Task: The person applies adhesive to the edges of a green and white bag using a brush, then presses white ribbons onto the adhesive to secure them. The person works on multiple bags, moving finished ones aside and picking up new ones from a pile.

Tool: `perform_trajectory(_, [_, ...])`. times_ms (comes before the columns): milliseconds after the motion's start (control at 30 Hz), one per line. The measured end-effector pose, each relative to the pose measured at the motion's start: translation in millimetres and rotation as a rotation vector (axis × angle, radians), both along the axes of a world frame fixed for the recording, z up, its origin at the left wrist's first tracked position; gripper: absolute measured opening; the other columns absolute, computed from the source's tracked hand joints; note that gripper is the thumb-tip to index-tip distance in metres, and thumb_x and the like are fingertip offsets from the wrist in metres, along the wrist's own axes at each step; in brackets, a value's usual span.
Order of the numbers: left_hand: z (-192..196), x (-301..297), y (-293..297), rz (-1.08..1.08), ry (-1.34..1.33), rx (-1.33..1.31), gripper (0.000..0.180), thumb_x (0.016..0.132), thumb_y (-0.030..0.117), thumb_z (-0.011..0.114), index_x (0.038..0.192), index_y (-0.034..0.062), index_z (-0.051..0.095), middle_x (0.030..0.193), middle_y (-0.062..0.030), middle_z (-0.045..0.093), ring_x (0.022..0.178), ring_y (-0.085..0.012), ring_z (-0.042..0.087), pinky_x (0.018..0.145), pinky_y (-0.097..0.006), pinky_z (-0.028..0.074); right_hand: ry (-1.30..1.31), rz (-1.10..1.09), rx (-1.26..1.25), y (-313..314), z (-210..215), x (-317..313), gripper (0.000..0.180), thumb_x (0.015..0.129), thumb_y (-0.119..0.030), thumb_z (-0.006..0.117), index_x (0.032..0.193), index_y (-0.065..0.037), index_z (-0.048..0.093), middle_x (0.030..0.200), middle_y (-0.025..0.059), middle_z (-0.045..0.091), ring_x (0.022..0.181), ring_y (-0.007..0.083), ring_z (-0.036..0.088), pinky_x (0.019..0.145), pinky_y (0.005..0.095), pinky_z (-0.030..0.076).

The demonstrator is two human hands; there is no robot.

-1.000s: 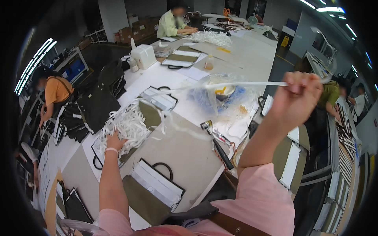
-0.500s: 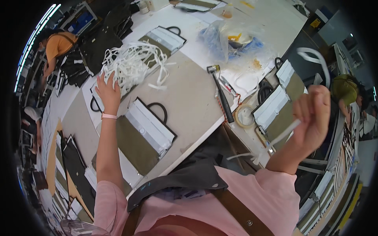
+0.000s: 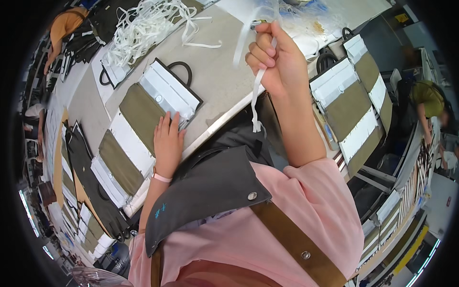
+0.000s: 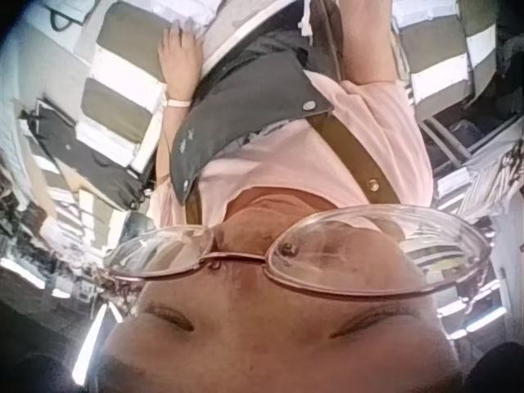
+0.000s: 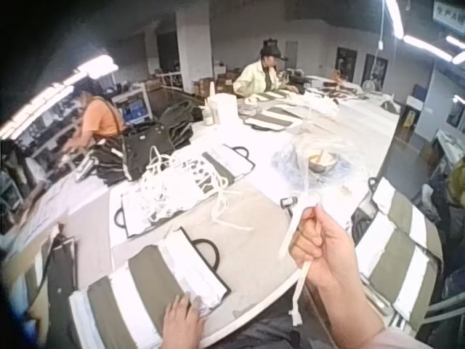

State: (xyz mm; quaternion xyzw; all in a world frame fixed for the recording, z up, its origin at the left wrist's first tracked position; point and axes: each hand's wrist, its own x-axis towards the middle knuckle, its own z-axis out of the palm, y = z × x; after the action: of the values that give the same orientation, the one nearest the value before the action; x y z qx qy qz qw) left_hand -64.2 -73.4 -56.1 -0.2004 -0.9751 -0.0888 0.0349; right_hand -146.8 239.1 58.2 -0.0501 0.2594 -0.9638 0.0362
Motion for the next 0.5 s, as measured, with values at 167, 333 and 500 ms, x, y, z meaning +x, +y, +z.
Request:
perform_trajectory(167, [12.7,-6.8,1.8,-0.011,0.059,-0.052,0.059,0.085,-0.003,0.049,0.142,0.0093,0.041,0.134,-0.0260,0.051,0.116,-0.0425,0.057,0.092,-0.044,0.051,0.189,0.044,-0.034,4.8,20.0,18.0,0.031,0.105,-0.028,0.039,0.103,-0.002,0.057,0.061,-0.0029,0.037,0.050,0.0068,0.034,0.050,0.0229,0.033])
perform_trajectory(333, [43.7,3.6,25.7,-0.062,0.094,0.120,0.061,0.080,-0.006,0.050,0.140,0.0088,0.044,0.129,-0.0220,0.056,0.103,-0.0374,0.063,0.082,-0.040,0.054,0.192,-0.068,-0.009,19.3,33.9,53.9,0.029,0.104,-0.027,0.041,0.099,-0.005,0.060,0.062,-0.0016,0.039,0.050,0.0082,0.035,0.049,0.0242,0.032])
perform_trajectory(500, [23.5,15.2,109.1,-0.189,0.107,0.156,0.055,0.086,0.005,0.054,0.140,0.0079,0.044,0.133,-0.0231,0.052,0.117,-0.0373,0.056,0.096,-0.041,0.048,0.326,-0.040,-0.021,24.2,60.2,72.4,0.027,0.104,-0.019,0.038,0.098,0.003,0.052,0.065,0.0001,0.035,0.051,0.0077,0.032,0.050,0.0247,0.031])
